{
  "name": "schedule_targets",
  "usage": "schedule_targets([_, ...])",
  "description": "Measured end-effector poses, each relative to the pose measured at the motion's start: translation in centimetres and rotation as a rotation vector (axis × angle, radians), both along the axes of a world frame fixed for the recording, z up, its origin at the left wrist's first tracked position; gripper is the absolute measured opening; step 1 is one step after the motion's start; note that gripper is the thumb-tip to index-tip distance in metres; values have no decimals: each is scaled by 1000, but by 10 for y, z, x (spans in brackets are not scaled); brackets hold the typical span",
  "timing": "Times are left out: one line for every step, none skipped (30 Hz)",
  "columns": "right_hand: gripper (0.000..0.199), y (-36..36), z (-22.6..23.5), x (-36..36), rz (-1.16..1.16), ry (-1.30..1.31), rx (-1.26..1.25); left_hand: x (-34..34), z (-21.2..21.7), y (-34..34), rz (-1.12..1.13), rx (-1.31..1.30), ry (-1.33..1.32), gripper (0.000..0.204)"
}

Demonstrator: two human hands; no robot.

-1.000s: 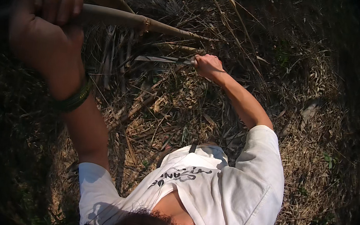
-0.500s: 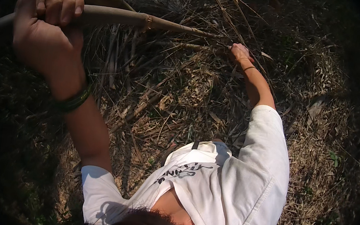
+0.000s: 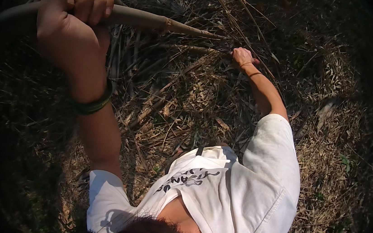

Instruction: The person uses a blade to chop and trim small wooden sticks on a ground covered in dry leaves and branches.

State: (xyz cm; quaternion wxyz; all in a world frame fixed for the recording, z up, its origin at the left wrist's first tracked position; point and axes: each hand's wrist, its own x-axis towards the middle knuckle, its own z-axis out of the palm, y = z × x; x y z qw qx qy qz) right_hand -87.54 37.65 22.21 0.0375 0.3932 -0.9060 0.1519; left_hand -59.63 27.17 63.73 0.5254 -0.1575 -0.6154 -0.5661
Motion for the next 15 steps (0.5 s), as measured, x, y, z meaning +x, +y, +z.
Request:
schedule_targets([29, -3, 0, 7, 127, -34, 4, -1, 0, 1, 4, 33, -32, 31])
schedule_targets([22, -7, 0, 14, 265, -108, 119, -1, 1, 1, 7, 65, -65, 31])
schedule_targets([17, -12, -1, 23, 378, -203, 191, -2, 4, -1, 35, 36, -88, 32])
schedule_targets([17, -9, 0, 25, 446, -108, 175, -1, 5, -1, 66, 9, -115, 35])
schedule_targets([19, -12, 0, 29, 620, -33, 94, -2, 6, -4, 34, 16, -108, 35])
schedule_targets([20, -7, 2, 26, 716, 78, -56, 1, 6, -3, 5, 21, -106, 35])
schedule_targets([18, -6, 3, 23, 518, 116, 47, 5, 4, -4, -28, 34, -120, 35])
schedule_targets([25, -1, 6, 14, 11, -68, 206, 8, -1, -2, 11, 29, -145, 35])
schedule_targets([34, 1, 7, 5, -365, -220, 166, 8, -8, -1, 51, 14, -140, 35])
schedule_targets([29, 4, 6, -1, -230, -202, 186, 10, -14, 1, 99, 3, -137, 36])
schedule_targets([26, 4, 2, -6, -185, -202, 247, 12, -16, 0, 106, 8, -127, 36])
schedule_targets([26, 5, -7, -3, -130, -295, 158, 14, -19, -2, 109, 24, -113, 36])
schedule_targets([26, 6, -21, 1, -87, -427, 102, 13, -21, -5, 53, -16, -54, 36])
schedule_targets([29, 2, -41, 17, -112, -576, 71, 13, -20, -12, 30, 40, -14, 33])
schedule_targets([35, 0, -65, 37, -141, -677, 75, 16, -19, -17, 41, 78, -21, 34])
